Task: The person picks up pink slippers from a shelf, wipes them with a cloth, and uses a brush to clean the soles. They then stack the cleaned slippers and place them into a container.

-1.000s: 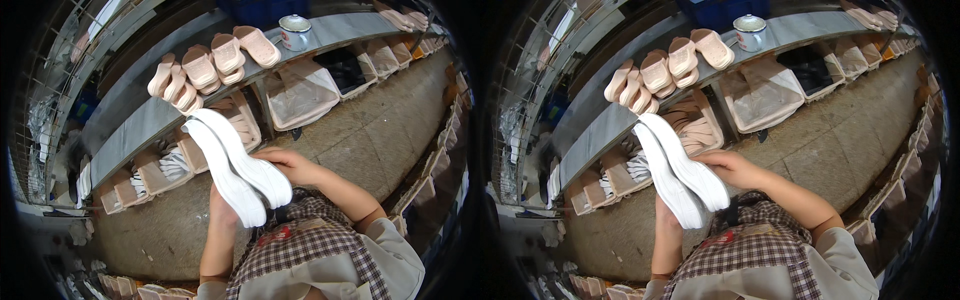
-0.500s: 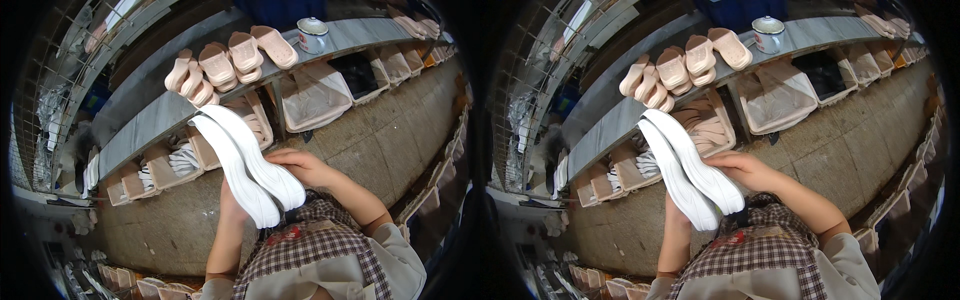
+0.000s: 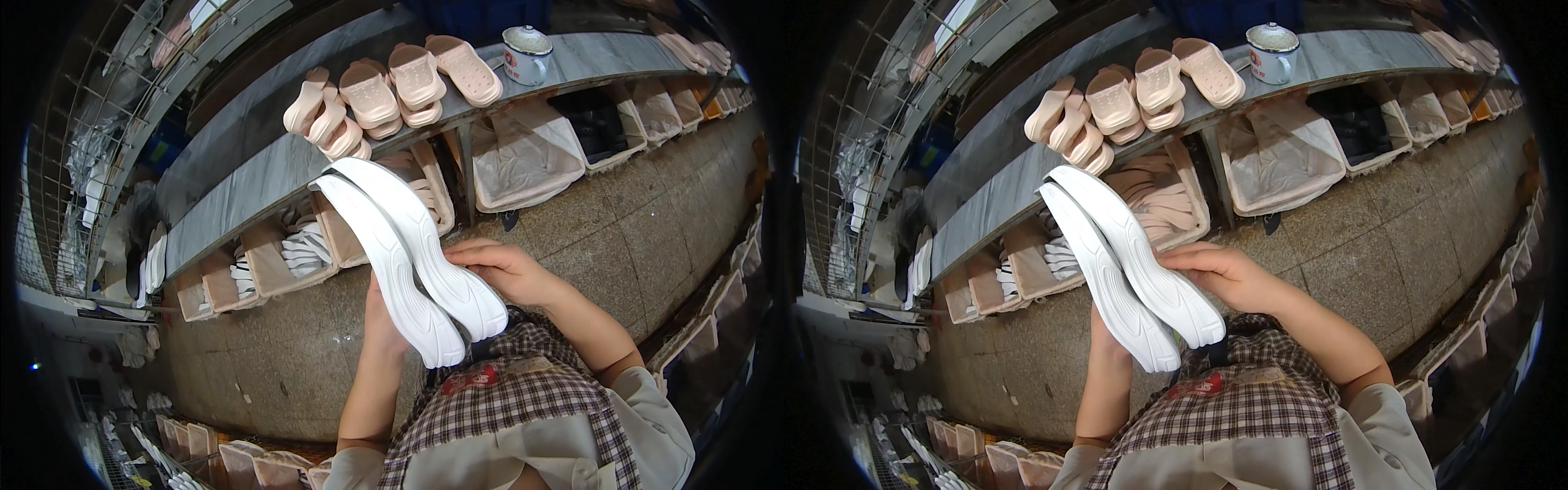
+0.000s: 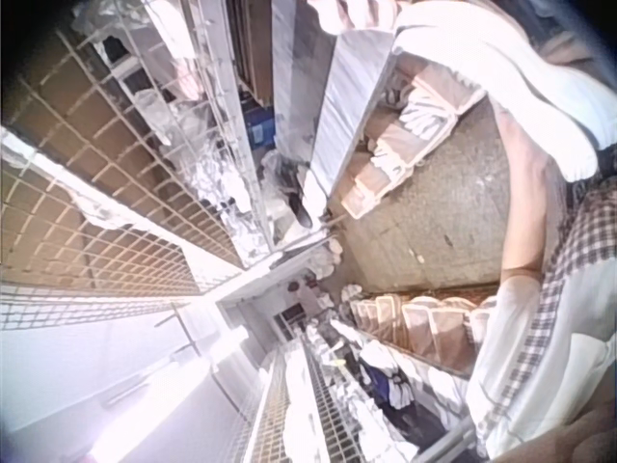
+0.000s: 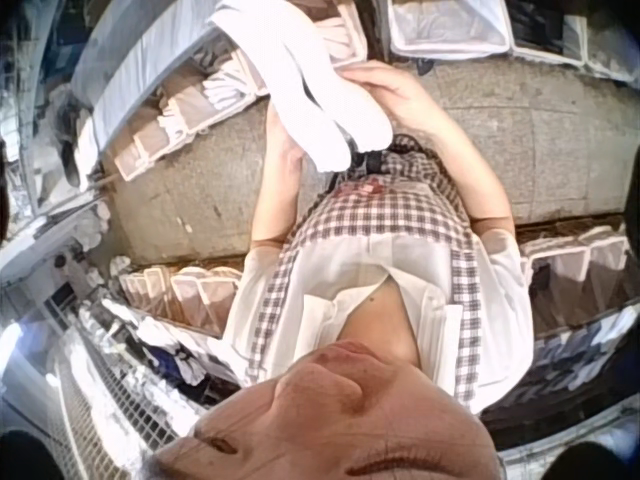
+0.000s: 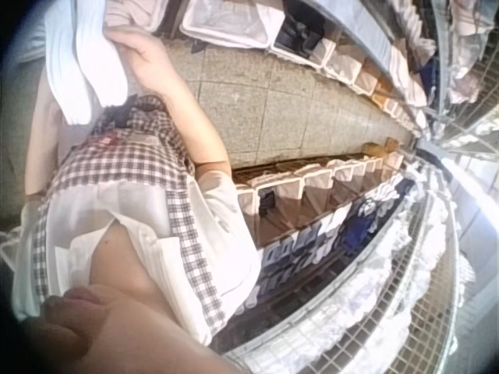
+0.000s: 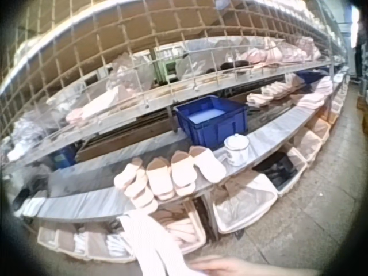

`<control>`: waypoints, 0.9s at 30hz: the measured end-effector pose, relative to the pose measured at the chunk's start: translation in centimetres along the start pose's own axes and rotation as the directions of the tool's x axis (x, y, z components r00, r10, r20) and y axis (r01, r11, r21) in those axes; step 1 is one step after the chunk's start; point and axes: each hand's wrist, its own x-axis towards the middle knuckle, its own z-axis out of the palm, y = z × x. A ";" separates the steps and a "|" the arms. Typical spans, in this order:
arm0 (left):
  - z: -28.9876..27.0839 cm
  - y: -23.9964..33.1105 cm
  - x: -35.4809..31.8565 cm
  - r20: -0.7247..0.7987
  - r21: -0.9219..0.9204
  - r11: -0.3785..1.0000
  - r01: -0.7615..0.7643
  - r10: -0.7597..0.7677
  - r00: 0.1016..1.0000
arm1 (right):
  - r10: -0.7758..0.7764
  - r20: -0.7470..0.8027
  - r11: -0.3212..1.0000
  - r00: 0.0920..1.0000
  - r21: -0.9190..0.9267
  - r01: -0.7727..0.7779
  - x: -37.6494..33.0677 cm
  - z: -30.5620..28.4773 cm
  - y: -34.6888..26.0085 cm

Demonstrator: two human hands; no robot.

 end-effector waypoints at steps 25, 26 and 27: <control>-3.7 0.5 -1.7 0.393 -0.456 0.872 0.178 0.018 0.919 | -0.134 0.124 0.975 0.983 -0.161 0.153 0.8 4.3 -3.2; -3.6 0.7 -2.0 0.354 -0.519 0.843 0.138 0.065 0.933 | -0.122 0.110 0.982 0.986 -0.130 0.136 0.9 4.7 -3.3; -3.6 1.1 -2.2 0.284 -0.586 0.805 0.097 0.092 0.954 | -0.151 0.059 0.977 0.987 -0.143 0.158 1.0 5.0 -3.4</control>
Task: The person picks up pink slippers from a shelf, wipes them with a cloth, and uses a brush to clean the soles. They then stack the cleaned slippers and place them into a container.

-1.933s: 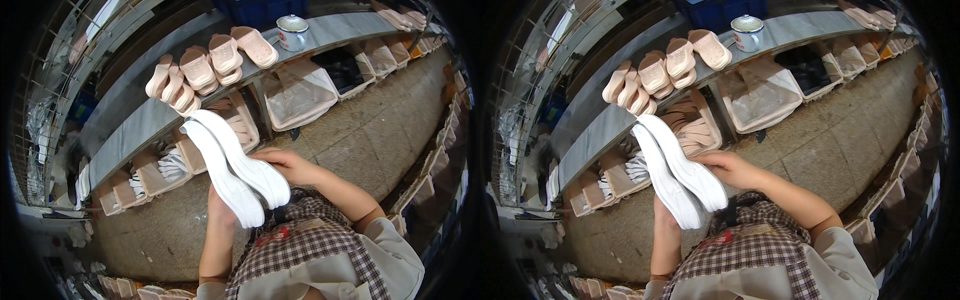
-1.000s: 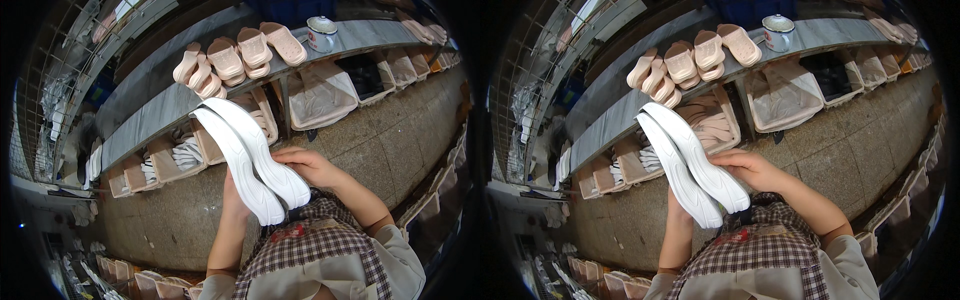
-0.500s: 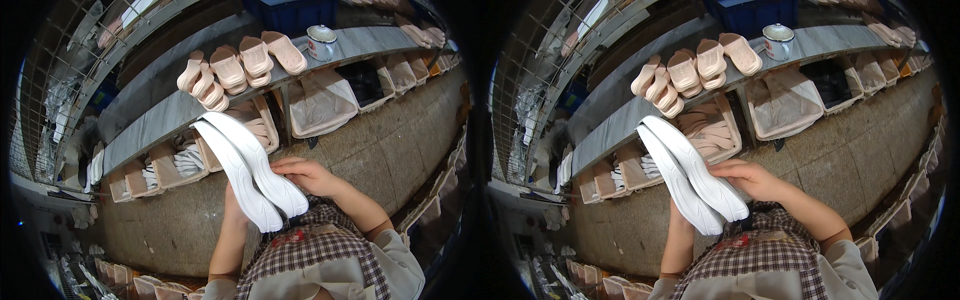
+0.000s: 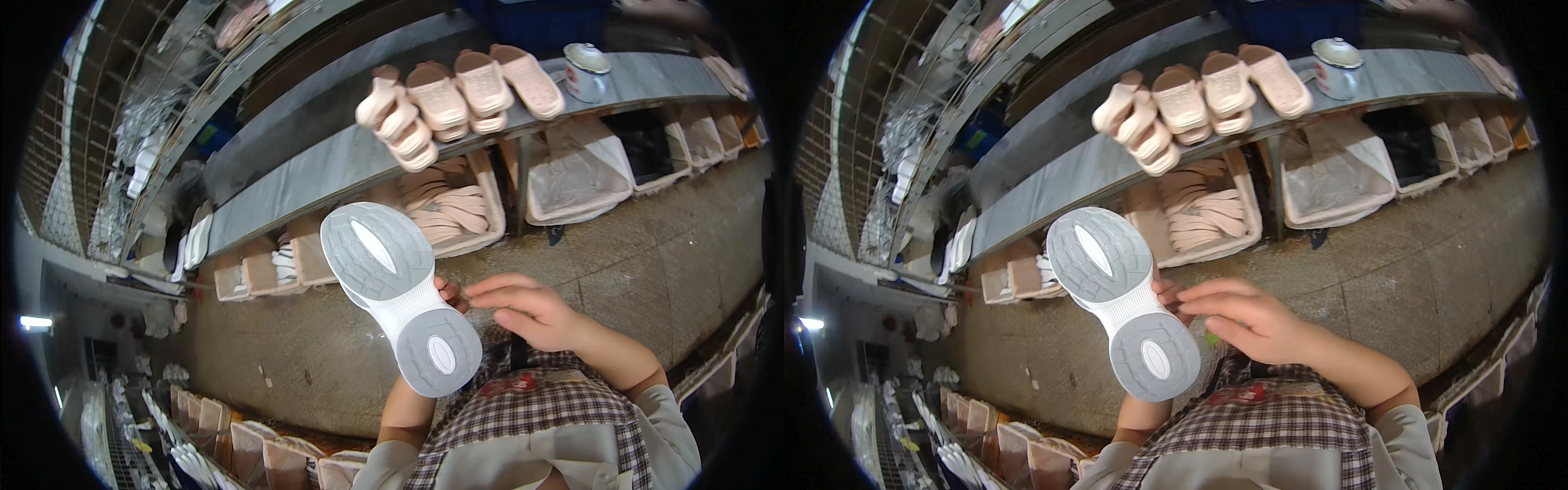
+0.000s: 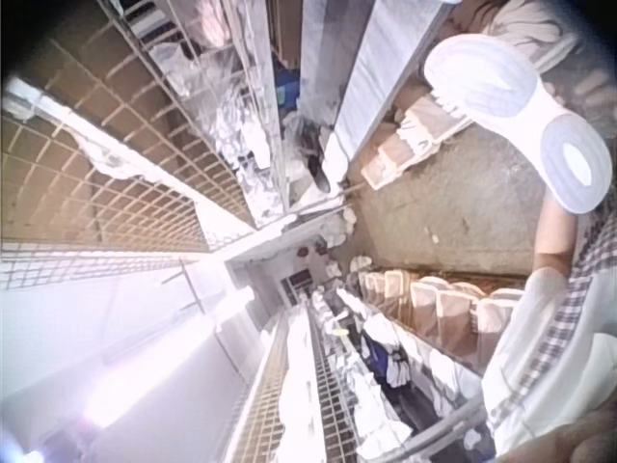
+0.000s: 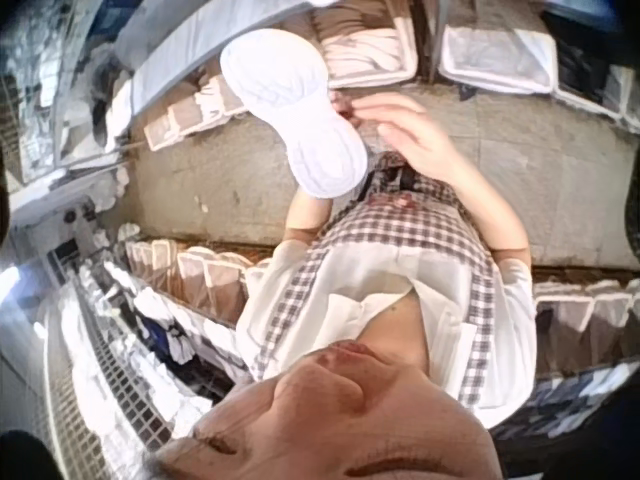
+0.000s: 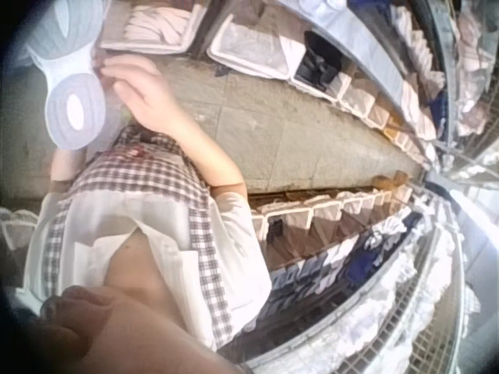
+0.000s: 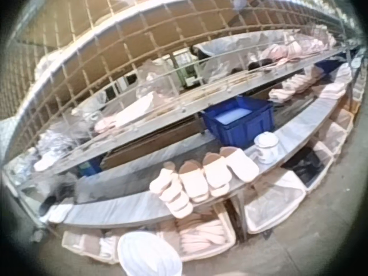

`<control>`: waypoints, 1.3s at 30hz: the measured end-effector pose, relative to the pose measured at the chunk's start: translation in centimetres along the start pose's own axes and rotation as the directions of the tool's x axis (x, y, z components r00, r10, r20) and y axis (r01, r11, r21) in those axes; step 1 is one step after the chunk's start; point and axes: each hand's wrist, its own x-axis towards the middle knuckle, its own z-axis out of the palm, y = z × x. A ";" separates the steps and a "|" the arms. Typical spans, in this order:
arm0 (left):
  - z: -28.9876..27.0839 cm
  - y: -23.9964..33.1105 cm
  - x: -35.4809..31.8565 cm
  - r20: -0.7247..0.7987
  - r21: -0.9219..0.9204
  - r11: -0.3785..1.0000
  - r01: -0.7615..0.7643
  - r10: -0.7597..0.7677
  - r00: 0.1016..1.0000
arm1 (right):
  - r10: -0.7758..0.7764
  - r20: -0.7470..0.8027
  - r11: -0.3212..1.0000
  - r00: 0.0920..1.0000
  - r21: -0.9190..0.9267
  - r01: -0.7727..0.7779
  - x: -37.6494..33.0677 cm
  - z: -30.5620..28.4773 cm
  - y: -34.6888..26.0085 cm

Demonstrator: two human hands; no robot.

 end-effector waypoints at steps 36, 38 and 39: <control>-5.9 35.3 -4.6 0.286 -0.170 0.933 -0.317 0.355 0.890 | 0.648 0.103 0.090 0.755 0.974 -0.209 40.4 26.0 23.8; -6.3 36.4 -4.3 0.293 -0.181 0.936 -0.302 0.345 0.892 | 0.695 0.136 0.094 0.706 0.956 -0.276 40.1 25.7 23.3; -6.6 36.8 -4.1 0.298 -0.186 0.939 -0.290 0.335 0.894 | 0.731 0.234 0.044 0.641 0.921 -0.387 39.6 25.2 22.7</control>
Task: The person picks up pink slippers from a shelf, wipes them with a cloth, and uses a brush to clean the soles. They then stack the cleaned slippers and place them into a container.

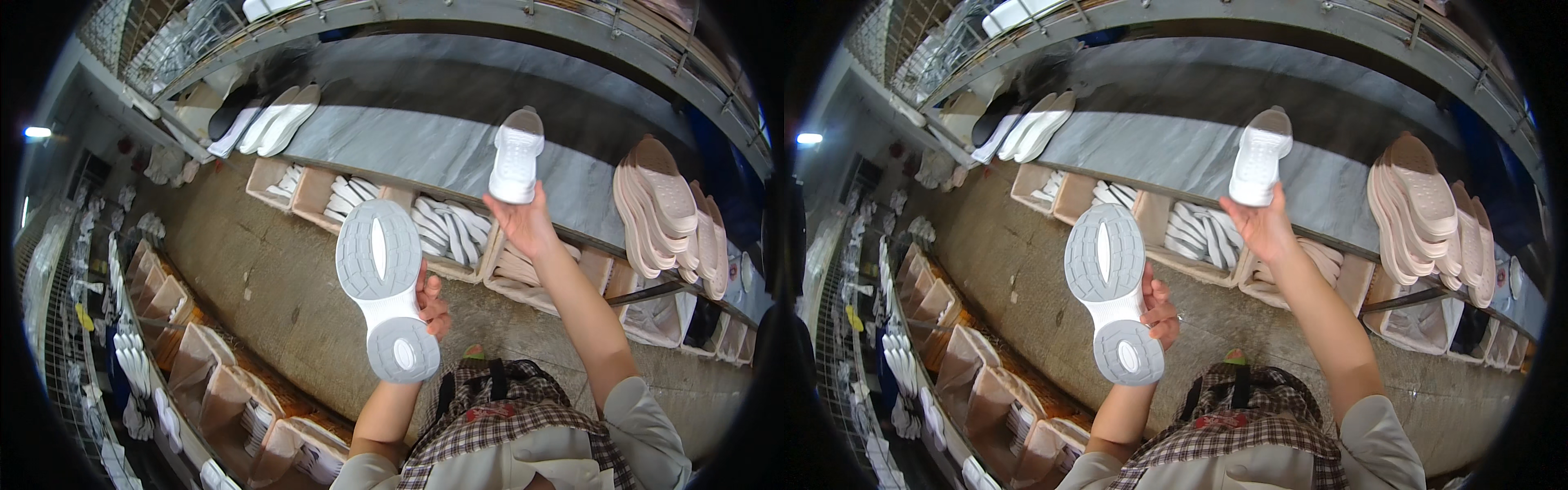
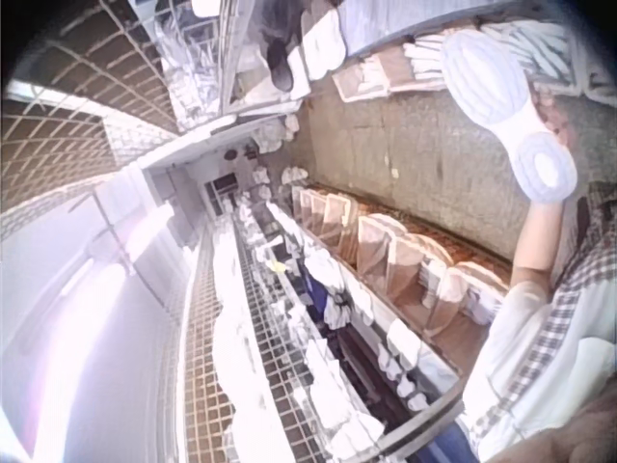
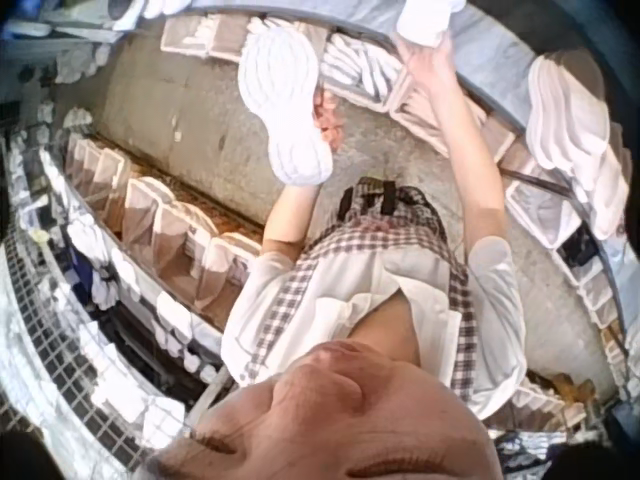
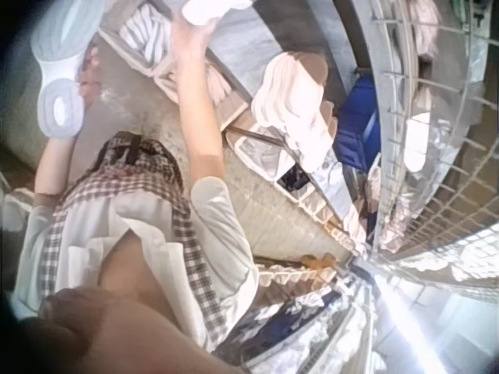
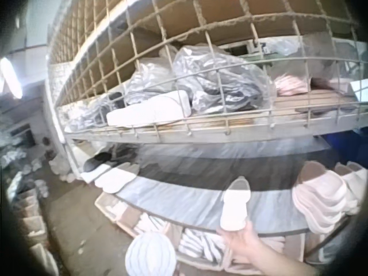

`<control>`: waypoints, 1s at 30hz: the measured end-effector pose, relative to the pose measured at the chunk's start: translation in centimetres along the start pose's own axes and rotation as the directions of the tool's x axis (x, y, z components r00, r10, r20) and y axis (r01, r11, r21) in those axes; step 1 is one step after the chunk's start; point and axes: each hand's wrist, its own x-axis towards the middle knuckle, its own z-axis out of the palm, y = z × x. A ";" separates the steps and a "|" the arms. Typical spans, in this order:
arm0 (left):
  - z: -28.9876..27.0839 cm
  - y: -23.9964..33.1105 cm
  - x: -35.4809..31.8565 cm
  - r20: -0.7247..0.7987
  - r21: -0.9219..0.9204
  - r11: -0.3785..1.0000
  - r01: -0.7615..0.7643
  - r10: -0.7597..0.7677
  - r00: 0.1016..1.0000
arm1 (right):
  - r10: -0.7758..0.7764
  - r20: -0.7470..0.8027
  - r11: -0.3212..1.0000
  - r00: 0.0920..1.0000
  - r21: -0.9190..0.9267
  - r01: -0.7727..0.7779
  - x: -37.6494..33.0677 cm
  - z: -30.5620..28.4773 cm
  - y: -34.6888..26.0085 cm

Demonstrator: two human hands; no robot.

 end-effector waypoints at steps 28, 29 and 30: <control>-4.3 -4.9 0.3 -0.496 0.843 0.225 0.489 -0.031 0.868 | -0.624 -0.070 0.568 0.778 -0.724 0.391 -3.1 -7.3 -8.4; -4.9 -5.1 -0.5 -0.515 0.837 0.181 0.517 -0.064 0.855 | -0.613 -0.115 0.568 0.782 -0.752 0.335 -2.7 -7.5 -8.3; -5.3 -5.5 -1.3 -0.560 0.810 0.144 0.569 -0.099 0.822 | -0.620 -0.060 0.493 0.783 -0.805 0.329 -2.4 -7.7 -8.1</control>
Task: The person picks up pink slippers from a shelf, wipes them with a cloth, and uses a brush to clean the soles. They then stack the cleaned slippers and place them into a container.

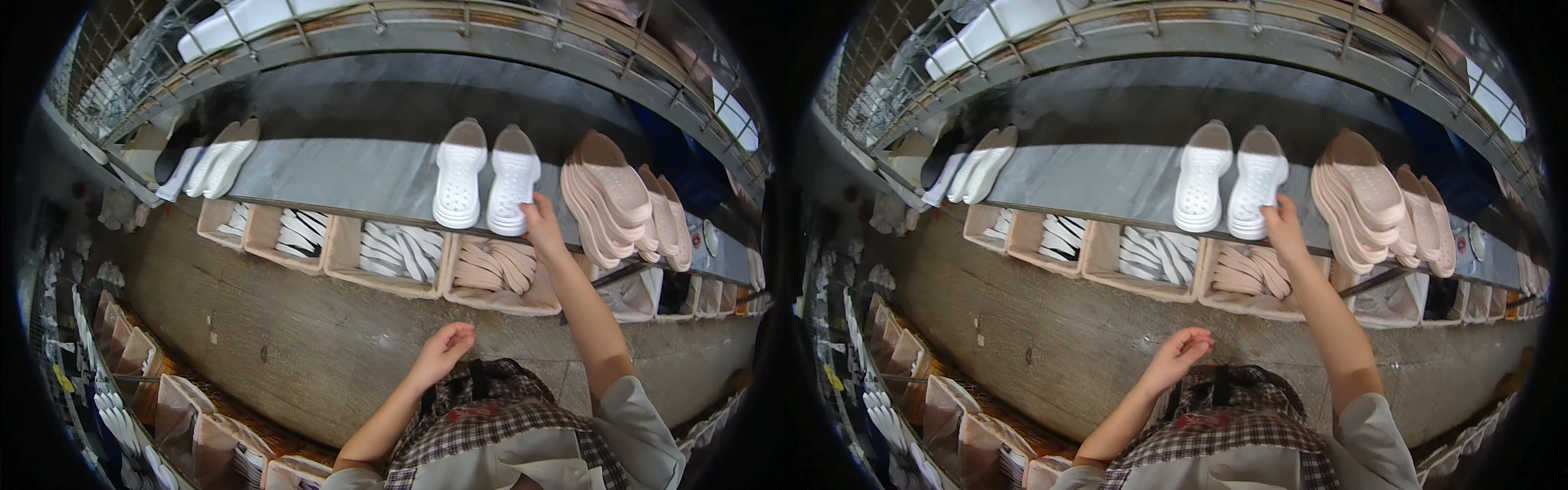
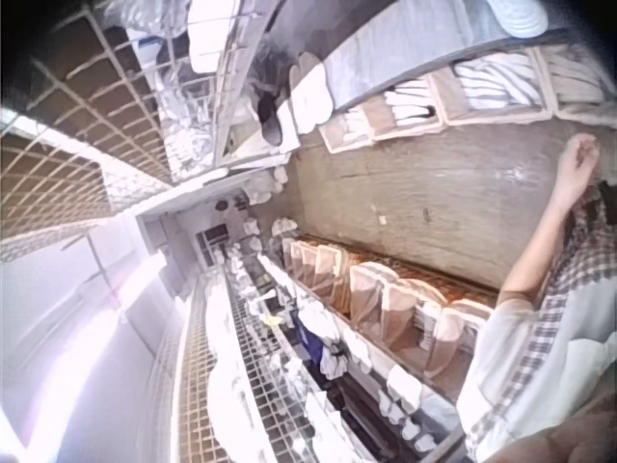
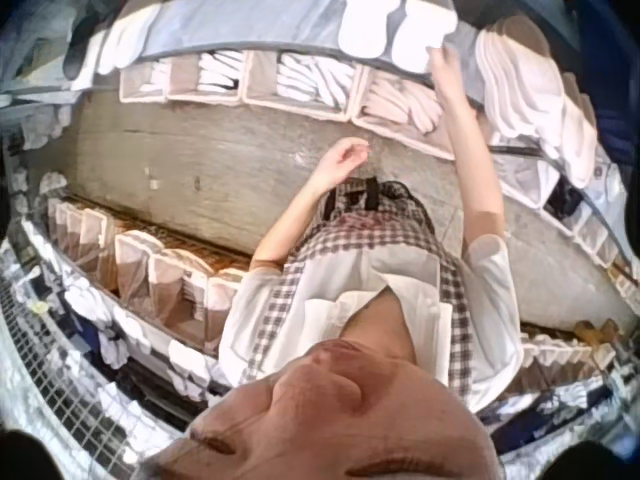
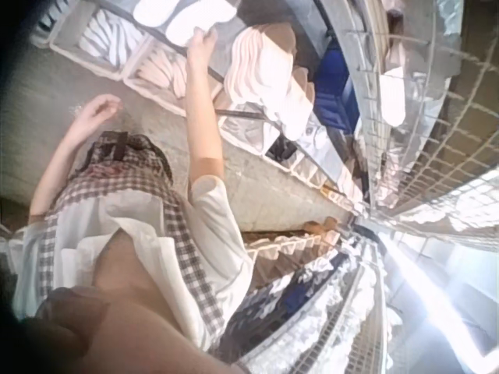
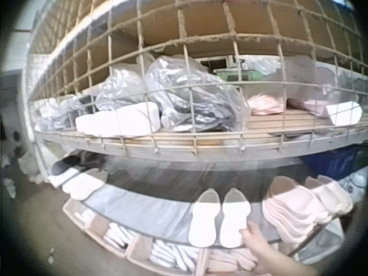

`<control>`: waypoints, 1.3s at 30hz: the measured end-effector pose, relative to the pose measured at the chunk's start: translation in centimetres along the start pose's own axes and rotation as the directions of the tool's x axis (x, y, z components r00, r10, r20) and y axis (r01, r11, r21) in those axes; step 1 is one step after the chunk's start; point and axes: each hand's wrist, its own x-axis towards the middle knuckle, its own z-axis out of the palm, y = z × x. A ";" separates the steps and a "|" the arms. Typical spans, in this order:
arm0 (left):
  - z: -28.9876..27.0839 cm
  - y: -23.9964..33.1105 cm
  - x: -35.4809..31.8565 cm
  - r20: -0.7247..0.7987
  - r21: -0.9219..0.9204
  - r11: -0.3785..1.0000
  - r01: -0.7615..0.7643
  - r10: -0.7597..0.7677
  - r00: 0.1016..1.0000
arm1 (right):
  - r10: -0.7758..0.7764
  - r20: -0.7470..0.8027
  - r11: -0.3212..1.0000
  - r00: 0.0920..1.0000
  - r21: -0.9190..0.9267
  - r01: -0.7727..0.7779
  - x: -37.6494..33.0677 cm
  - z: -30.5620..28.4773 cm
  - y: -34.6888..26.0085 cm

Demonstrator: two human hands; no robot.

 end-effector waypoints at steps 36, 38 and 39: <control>27.0 -23.2 9.7 0.525 0.849 0.486 -0.207 -0.730 0.437 | 0.766 -0.022 0.570 0.642 0.484 -0.664 -55.4 -48.3 19.6; 30.5 -24.4 10.7 0.554 0.833 0.489 -0.260 -0.742 0.377 | 0.632 -0.155 0.746 0.759 0.385 -0.543 -55.8 -49.8 20.8; 32.3 -25.3 11.5 0.569 0.821 0.493 -0.289 -0.747 0.343 | 0.602 -0.222 0.765 0.767 0.435 -0.475 -56.6 -50.9 21.1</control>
